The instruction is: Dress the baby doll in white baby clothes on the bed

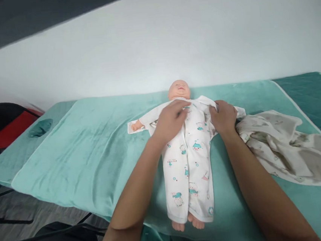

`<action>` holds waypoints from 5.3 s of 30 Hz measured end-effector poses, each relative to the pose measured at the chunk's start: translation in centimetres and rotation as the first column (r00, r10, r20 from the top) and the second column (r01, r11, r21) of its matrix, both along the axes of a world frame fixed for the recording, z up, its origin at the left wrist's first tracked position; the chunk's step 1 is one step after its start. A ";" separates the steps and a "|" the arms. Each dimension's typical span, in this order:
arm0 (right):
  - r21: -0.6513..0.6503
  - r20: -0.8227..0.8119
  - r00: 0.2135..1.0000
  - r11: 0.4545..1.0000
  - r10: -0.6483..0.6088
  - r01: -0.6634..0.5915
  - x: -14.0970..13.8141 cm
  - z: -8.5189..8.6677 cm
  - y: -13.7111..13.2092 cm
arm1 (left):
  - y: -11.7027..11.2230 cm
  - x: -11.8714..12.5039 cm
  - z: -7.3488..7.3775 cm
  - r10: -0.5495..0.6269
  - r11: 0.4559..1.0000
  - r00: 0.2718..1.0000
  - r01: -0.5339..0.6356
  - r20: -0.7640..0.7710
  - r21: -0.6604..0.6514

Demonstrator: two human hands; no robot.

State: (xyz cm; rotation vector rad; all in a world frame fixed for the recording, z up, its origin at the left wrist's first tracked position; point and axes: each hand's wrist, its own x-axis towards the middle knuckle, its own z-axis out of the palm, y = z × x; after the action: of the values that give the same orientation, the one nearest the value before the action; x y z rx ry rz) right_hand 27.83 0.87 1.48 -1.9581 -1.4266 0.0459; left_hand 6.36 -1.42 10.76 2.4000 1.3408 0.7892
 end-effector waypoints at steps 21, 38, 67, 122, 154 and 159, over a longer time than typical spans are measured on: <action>-0.106 0.014 0.999 0.993 -0.049 0.050 0.5 0.3 -0.1 | 9.4 13.8 -2.0 -0.227 0.968 0.586 0.045 -0.778 -0.248; 0.175 -0.555 0.831 0.975 -0.019 0.139 2.6 -1.5 1.6 | 7.7 5.5 4.5 -0.063 0.995 0.653 -0.022 -0.755 -0.101; 0.369 -0.141 0.755 0.741 0.641 -0.561 -4.5 0.6 -1.0 | 1.9 -3.8 -2.0 0.289 0.957 0.945 -0.283 0.156 -0.062; -0.030 -0.413 0.640 0.693 0.647 -0.720 -2.6 3.1 -3.2 | -5.4 -4.7 -4.8 0.311 0.947 0.896 -0.322 0.317 -0.019; 0.183 -0.606 0.522 0.744 0.600 -0.643 -2.6 0.7 -2.0 | 1.3 -5.3 -9.4 0.421 0.907 0.728 -0.344 0.541 -0.244; 0.176 -0.700 0.428 0.719 0.572 -0.673 -2.4 0.1 -1.8 | 2.1 -5.3 -10.4 0.418 0.907 0.746 -0.368 0.518 -0.203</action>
State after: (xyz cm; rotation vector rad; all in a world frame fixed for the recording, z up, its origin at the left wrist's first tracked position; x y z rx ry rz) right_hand 25.39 -0.90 1.54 -1.1107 -1.4974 1.1687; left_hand 1.02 0.70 0.33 1.6209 1.5849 1.3740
